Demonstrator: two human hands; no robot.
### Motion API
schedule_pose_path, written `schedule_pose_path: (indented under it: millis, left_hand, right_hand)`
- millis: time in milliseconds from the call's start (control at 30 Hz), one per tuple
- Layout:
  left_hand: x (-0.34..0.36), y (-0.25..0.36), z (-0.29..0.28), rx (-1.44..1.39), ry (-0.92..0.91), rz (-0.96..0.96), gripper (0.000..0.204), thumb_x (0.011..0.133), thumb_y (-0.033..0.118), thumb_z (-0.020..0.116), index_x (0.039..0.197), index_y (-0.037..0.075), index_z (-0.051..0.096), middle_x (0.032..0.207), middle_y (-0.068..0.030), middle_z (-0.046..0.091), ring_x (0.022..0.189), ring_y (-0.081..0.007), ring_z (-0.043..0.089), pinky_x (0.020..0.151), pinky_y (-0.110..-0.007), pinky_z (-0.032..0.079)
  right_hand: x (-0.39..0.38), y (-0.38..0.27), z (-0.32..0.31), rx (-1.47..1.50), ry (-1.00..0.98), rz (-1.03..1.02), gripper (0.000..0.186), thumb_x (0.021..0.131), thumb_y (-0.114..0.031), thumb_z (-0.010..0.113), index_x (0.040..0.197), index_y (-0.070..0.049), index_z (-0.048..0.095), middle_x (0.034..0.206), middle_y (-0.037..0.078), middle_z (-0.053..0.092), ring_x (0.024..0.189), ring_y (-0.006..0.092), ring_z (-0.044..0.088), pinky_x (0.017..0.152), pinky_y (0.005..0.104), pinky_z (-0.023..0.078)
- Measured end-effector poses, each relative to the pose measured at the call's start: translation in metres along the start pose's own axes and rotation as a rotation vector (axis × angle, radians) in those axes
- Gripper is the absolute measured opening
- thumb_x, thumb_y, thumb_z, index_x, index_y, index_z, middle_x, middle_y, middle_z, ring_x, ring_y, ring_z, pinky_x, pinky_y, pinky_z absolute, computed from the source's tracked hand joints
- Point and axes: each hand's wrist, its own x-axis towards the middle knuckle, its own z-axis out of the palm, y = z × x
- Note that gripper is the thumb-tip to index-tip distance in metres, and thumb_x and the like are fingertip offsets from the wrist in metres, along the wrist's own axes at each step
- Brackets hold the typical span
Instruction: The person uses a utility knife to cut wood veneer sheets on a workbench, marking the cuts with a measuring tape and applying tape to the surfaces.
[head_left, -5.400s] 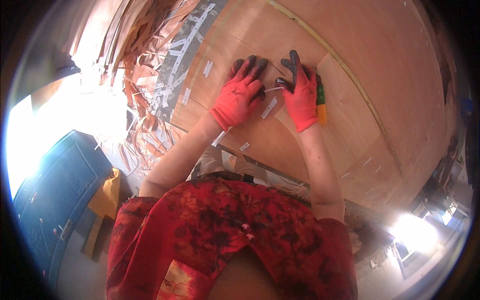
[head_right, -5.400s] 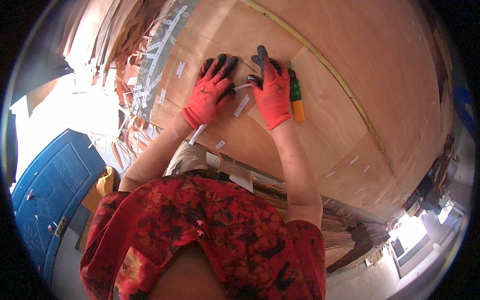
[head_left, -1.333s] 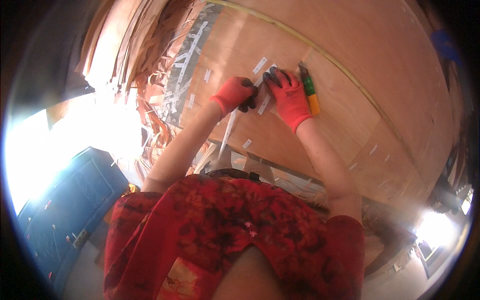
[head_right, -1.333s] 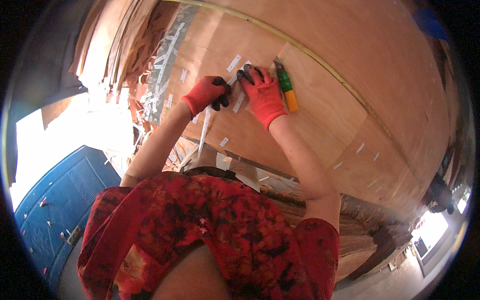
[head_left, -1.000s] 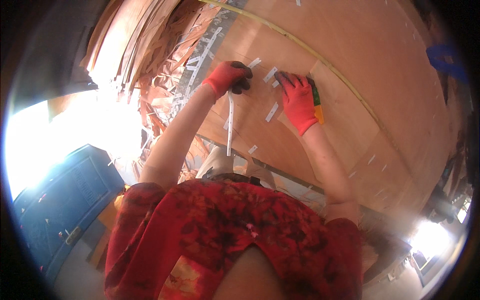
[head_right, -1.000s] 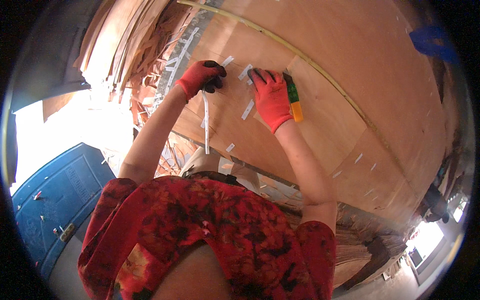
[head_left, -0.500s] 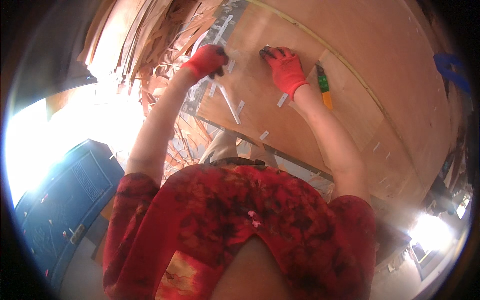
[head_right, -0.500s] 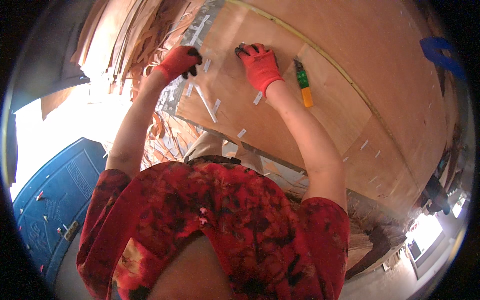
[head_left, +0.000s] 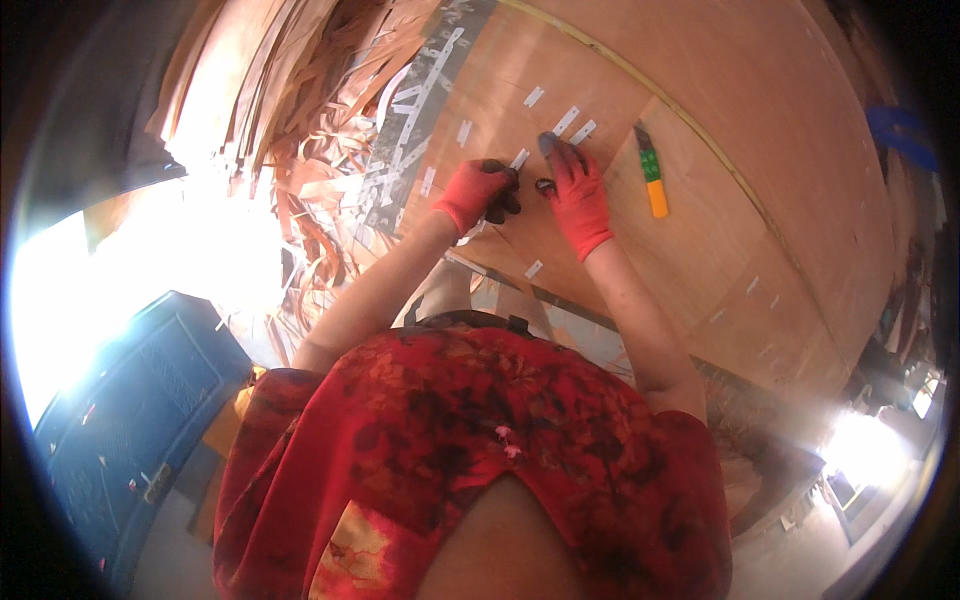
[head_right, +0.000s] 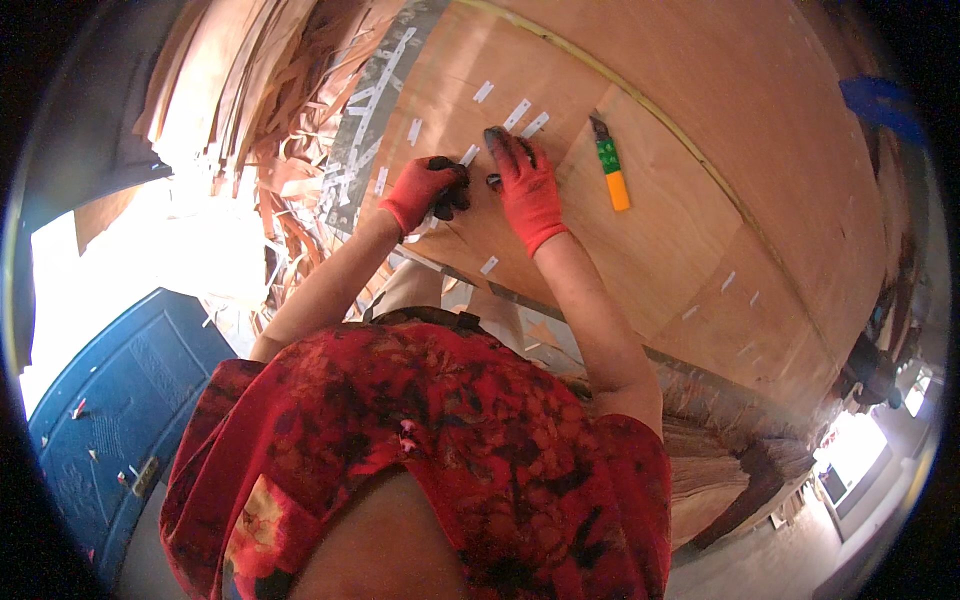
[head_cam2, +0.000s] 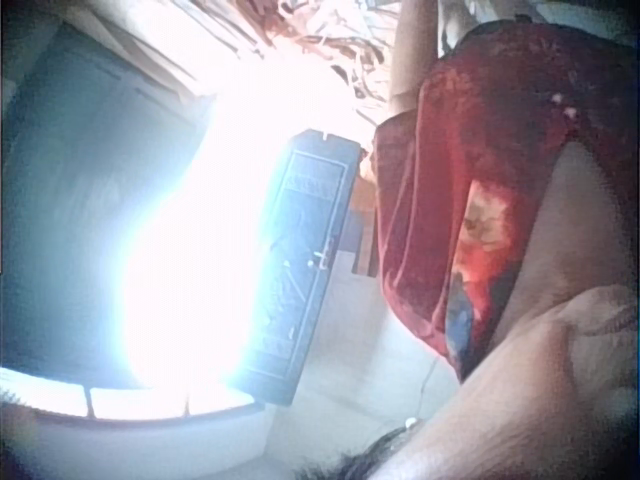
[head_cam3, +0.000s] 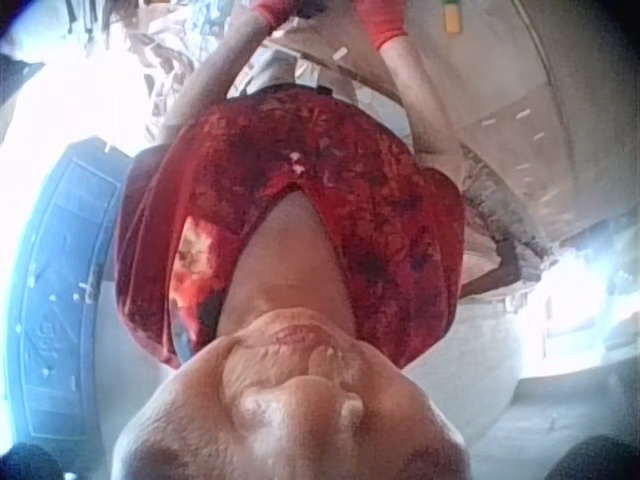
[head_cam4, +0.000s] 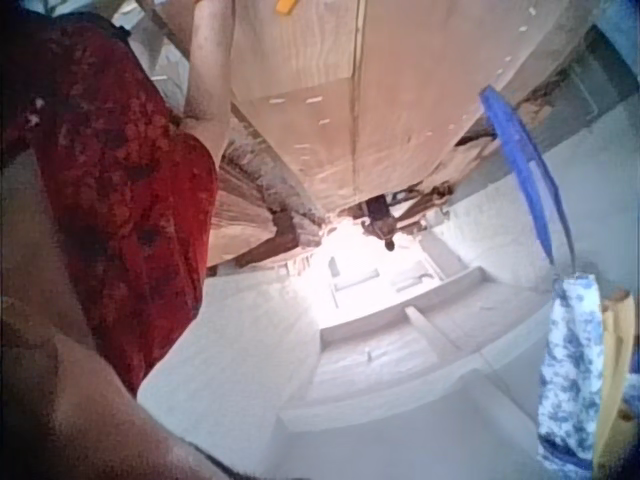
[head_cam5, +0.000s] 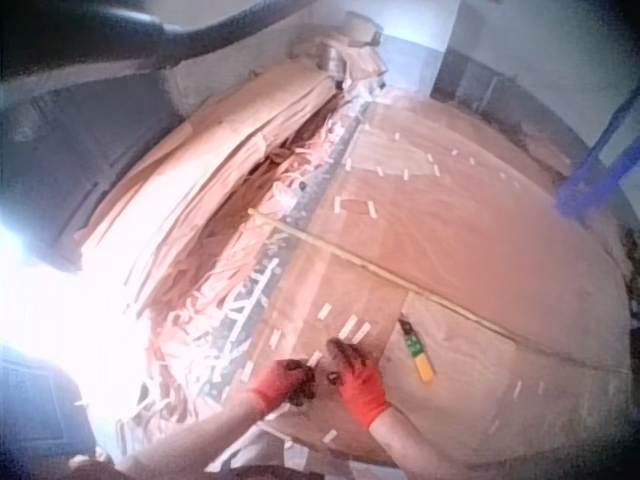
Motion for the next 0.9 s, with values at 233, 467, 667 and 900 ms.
schedule_pose_path:
  millis: [233,467,667,900]
  left_hand:
    - [-0.001,0.01,-0.018,0.342,-0.122,-0.033,0.023,0.092,0.019,0.061,0.088,-0.002,0.068,0.075,-0.0091,0.07,0.058,-0.0183,0.067,0.049,-0.033,0.054]
    - [-0.034,0.085,-0.074,0.574,0.013,-0.002,0.018,0.092,0.019,0.061,0.097,0.002,0.064,0.071,-0.0101,0.067,0.05,-0.0161,0.06,0.043,-0.027,0.046]
    - [-0.056,0.091,-0.036,0.458,-0.028,0.126,0.014,0.095,0.014,0.059,0.097,0.002,0.065,0.068,-0.0101,0.066,0.047,-0.0128,0.057,0.045,-0.024,0.044]
    - [-0.054,0.07,0.027,0.54,-0.318,0.332,0.015,0.096,0.001,0.052,0.103,-0.003,0.064,0.076,-0.0088,0.068,0.059,-0.0126,0.062,0.055,-0.023,0.048]
  right_hand:
    - [-0.009,-0.001,0.02,-0.325,-0.117,-0.171,0.05,0.087,-0.019,0.056,0.136,-0.028,0.056,0.148,-0.005,0.047,0.128,0.026,0.049,0.092,0.0506,0.045]
    - [-0.007,-0.004,0.009,-0.282,-0.11,-0.154,0.047,0.087,-0.014,0.053,0.132,-0.025,0.058,0.144,-0.002,0.051,0.128,0.0267,0.05,0.088,0.049,0.047]
    - [-0.019,0.032,-0.056,-0.424,0.378,0.364,0.046,0.086,-0.017,0.061,0.131,-0.02,0.058,0.14,0.004,0.053,0.12,0.0318,0.053,0.088,0.0475,0.047]
    - [-0.055,0.073,-0.051,-0.467,0.262,0.67,0.044,0.089,-0.013,0.054,0.132,-0.013,0.056,0.113,0.01,0.062,0.106,0.0327,0.059,0.083,0.0486,0.048]
